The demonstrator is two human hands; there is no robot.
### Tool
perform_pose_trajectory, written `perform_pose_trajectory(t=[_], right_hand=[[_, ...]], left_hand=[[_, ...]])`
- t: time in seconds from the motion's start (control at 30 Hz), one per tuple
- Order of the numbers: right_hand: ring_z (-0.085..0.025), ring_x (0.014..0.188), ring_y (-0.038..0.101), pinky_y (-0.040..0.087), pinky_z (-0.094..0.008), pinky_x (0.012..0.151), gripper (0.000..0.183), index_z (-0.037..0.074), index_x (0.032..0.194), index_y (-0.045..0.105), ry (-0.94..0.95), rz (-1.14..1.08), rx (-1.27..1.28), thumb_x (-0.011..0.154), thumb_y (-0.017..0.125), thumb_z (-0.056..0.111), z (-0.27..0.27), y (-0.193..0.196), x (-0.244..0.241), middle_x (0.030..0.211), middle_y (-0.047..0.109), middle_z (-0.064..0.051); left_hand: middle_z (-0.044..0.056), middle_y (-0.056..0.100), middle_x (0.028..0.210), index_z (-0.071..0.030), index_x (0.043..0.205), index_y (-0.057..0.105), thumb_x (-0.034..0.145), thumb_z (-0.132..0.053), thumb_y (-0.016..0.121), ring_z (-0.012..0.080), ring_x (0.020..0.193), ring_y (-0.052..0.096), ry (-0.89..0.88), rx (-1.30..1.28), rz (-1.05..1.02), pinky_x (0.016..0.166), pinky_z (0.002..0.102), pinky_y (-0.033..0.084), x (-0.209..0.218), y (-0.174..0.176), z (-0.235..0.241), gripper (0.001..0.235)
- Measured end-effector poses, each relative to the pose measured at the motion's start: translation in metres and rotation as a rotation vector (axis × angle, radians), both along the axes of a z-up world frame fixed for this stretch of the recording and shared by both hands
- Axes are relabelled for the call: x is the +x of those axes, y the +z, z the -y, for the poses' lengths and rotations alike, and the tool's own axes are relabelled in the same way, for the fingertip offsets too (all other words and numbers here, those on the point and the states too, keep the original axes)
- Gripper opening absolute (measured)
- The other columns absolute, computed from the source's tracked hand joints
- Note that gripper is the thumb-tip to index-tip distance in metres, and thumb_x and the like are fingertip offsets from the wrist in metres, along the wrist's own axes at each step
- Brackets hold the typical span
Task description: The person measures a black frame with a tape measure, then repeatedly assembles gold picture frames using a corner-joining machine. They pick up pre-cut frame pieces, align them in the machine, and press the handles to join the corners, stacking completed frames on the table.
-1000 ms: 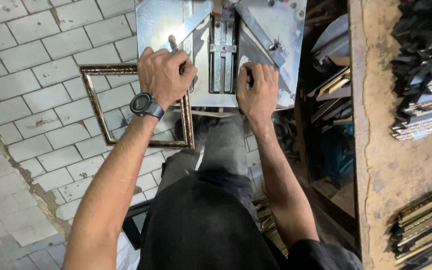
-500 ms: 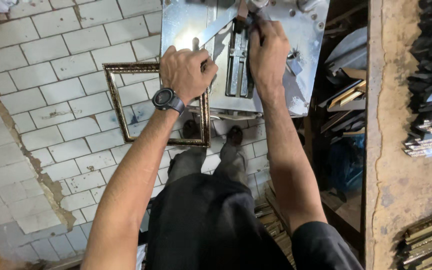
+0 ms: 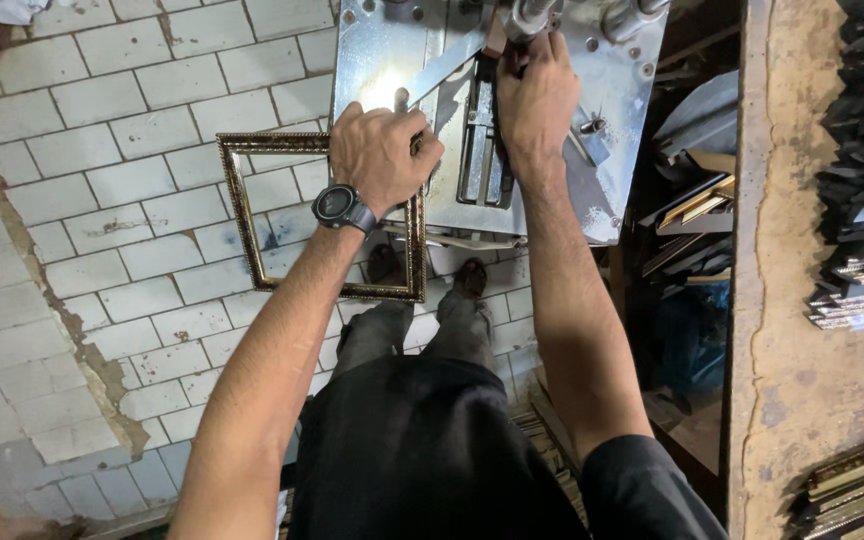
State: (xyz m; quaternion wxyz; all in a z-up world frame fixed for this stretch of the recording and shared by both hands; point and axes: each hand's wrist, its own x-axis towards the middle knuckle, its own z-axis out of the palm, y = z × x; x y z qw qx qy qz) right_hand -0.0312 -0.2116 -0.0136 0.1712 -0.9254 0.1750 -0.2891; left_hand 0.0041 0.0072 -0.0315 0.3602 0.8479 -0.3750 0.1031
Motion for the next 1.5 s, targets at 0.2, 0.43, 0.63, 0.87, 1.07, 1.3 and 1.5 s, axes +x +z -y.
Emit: perform_pose_trajectory(t=[0.2,0.43,0.63,0.87,1.07,1.3,1.5], right_hand=[[-0.022,0.073,0.071,0.056,-0.041,0.067,0.015,0.007,0.104,0.078,0.378,-0.441,0.500,0.101,0.073,0.021,-0.009,0.040,-0.047,0.093,0.079,-0.013],[-0.019,0.081,0.072,0.060,-0.029,0.071,0.036,-0.006,0.121,0.067,0.060,0.152,1.397,0.104,0.059,0.025,0.001,0.060,-0.067,0.102,0.073,-0.019],[-0.025,0.094,0.068,0.060,-0.034,0.086,0.033,-0.011,0.114,0.062,-0.114,0.404,1.945,0.103,0.053,0.019,0.008,0.036,-0.016,0.100,0.072,-0.022],[-0.023,0.084,0.060,0.056,-0.037,0.087,0.021,-0.001,0.101,0.063,0.078,0.414,2.139,0.108,0.057,0.018,0.042,-0.020,-0.005,0.086,0.062,-0.010],[-0.024,0.084,0.047,0.047,-0.037,0.087,0.032,0.003,0.094,0.053,0.255,0.384,2.167,0.120,0.042,0.019,0.066,-0.051,0.003,0.081,0.048,-0.008],[-0.021,0.093,0.055,0.048,-0.037,0.088,0.028,0.010,0.098,0.053,0.144,0.289,2.214,0.119,0.050,0.029,0.050,-0.064,0.016,0.099,0.058,-0.005],[-0.021,0.096,0.055,0.047,-0.037,0.088,0.022,0.009,0.104,0.051,0.144,0.226,2.204,0.117,0.054,0.026,0.006,-0.085,0.082,0.102,0.057,-0.006]], left_hand=[[-0.002,0.049,0.044,-0.017,0.070,0.071,0.087,-0.028,0.069,0.0157,0.040,0.037,-0.009,0.051,-0.006,0.055,0.038,0.032,0.000,-0.005,0.000,0.021],[0.000,0.060,0.052,-0.015,0.068,0.069,0.085,-0.025,0.068,0.0170,0.045,0.046,-0.009,0.012,-0.052,0.060,0.039,0.034,-0.002,0.006,0.001,0.019],[0.002,0.061,0.053,-0.014,0.070,0.070,0.084,-0.025,0.067,0.0189,0.048,0.052,-0.006,0.003,-0.043,0.060,0.040,0.035,-0.006,0.016,-0.001,0.018],[0.006,0.065,0.054,-0.016,0.073,0.075,0.082,-0.029,0.066,0.0215,0.047,0.058,0.034,0.007,-0.095,0.061,0.044,0.042,-0.007,0.007,0.005,0.018],[0.010,0.070,0.065,-0.020,0.084,0.077,0.083,-0.044,0.064,0.0315,0.063,0.069,0.079,-0.007,-0.136,0.086,0.054,0.055,-0.005,-0.008,0.009,0.027],[0.004,0.067,0.051,-0.026,0.084,0.077,0.085,-0.056,0.056,0.0163,0.044,0.062,0.075,0.157,-0.200,0.071,0.040,0.052,-0.003,-0.055,0.037,0.037],[0.008,0.067,0.055,-0.024,0.078,0.071,0.088,-0.056,0.051,0.0242,0.050,0.067,0.152,0.080,-0.121,0.063,0.039,0.052,-0.002,-0.059,0.036,0.039]])
